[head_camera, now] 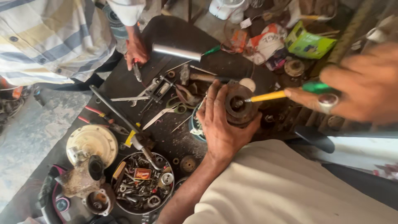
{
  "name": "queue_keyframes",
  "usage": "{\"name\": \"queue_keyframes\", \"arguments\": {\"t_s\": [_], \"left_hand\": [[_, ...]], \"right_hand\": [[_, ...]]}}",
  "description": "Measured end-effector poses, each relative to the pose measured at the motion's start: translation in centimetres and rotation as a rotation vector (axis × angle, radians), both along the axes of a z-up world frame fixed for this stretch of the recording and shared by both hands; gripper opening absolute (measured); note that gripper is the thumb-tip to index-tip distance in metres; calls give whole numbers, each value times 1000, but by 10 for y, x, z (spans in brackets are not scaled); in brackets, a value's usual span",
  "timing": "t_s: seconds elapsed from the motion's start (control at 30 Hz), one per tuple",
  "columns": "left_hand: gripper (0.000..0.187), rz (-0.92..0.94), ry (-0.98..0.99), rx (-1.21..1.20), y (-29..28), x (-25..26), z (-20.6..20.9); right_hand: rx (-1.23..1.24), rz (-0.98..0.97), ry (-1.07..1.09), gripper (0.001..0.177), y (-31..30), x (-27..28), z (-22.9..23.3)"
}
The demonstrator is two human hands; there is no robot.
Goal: The person uses a screwdriver and hammer to disassemble a motor on a workbench, removing parts and placing them on the bench.
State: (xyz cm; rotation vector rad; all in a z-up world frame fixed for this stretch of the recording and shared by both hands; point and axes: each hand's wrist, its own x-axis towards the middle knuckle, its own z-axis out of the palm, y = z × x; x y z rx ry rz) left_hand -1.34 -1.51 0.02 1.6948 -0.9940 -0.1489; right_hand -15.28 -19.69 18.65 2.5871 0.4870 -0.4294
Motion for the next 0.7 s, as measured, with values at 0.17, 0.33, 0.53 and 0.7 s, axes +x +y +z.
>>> {"name": "queue_keyframes", "arguments": {"t_s": [0.17,0.33,0.53,0.7], "left_hand": [[95,33,1,17,-2,-6,-3],[97,83,-37,37,6,-8,2],[103,116,-147,6,6,2,-6],[94,107,-52,24,21,-6,2]], "right_hand": [[-187,389,-40,64,-27,46,17],[8,237,-5,43,-6,53,19],[247,120,86,50,-27,76,-20],[224,121,94,57,-71,25,-40]]}}
